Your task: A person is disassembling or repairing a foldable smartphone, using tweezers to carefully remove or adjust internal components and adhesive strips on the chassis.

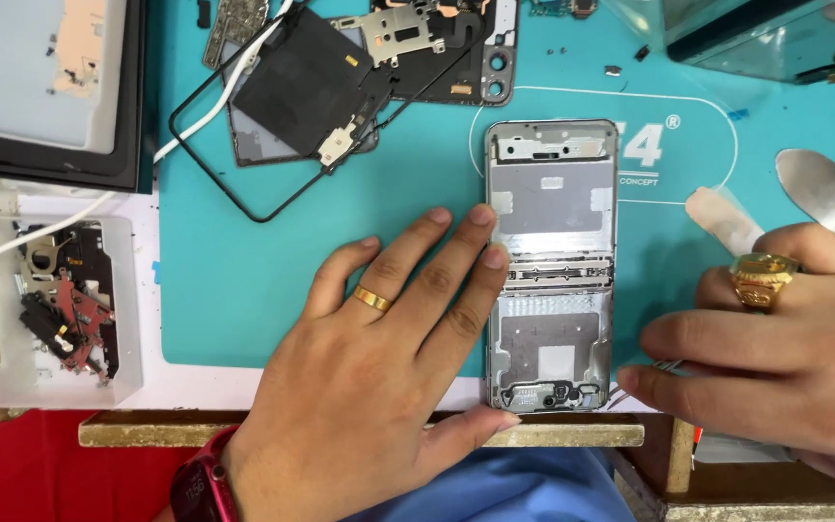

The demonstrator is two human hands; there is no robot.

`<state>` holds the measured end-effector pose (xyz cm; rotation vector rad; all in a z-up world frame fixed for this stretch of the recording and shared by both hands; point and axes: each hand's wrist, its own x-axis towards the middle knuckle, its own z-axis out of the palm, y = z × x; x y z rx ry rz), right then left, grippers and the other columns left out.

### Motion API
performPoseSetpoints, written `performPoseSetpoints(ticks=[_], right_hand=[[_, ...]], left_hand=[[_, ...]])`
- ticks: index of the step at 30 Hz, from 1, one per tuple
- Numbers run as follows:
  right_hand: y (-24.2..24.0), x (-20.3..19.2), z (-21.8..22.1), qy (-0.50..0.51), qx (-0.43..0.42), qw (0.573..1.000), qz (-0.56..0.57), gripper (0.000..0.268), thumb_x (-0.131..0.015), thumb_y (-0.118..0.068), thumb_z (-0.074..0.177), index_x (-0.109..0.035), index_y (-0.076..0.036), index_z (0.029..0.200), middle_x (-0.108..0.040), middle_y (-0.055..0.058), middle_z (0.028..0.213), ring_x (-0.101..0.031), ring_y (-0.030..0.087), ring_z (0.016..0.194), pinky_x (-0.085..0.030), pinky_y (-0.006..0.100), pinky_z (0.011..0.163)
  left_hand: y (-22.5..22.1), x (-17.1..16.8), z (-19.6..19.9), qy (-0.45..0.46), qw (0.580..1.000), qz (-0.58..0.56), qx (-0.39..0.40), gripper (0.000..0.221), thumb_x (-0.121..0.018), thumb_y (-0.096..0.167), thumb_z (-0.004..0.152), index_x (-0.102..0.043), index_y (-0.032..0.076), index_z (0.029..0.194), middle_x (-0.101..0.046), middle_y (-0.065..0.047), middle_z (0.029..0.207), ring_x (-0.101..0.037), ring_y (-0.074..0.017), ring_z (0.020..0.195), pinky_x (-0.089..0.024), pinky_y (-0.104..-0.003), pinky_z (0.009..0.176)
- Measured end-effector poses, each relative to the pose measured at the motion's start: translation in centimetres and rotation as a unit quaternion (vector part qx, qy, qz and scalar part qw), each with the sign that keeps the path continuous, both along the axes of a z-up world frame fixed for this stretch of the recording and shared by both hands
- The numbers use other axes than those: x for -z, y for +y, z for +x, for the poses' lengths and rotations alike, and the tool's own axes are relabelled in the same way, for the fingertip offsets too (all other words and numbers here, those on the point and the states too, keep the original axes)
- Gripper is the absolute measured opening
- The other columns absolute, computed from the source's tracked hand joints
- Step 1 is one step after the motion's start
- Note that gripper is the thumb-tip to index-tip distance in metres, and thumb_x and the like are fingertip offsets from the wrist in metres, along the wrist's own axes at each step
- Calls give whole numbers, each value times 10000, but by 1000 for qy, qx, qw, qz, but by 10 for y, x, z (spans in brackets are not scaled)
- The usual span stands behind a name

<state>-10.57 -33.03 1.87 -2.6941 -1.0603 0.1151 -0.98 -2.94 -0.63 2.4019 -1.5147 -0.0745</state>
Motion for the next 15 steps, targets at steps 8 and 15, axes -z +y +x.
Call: performPoseSetpoints(ticks=[8,15], right_hand=[[-1,-7,6,-54,-44,997,-42,220,-552,-180,975,-669,-267,1138,-682,-67,1042,-622,208,714,-383,457,725],[-6,-6,-4,-43,-48,996,-59,239,-555,-163,967,-644,-264,1164,-653,-69,1077,-603,229,793,-385,467,742]], left_hand=[[0,0,0,10,1000,-5,7,921,-596,718,910,-444,58,1534,-440,-136,1616,-452,-309,1462,-377,-482,1119],[-1,0,0,6,1000,-4,7,936,-607,724,902,-437,57,1537,-442,-131,1615,-451,-308,1459,-377,-484,1122]])
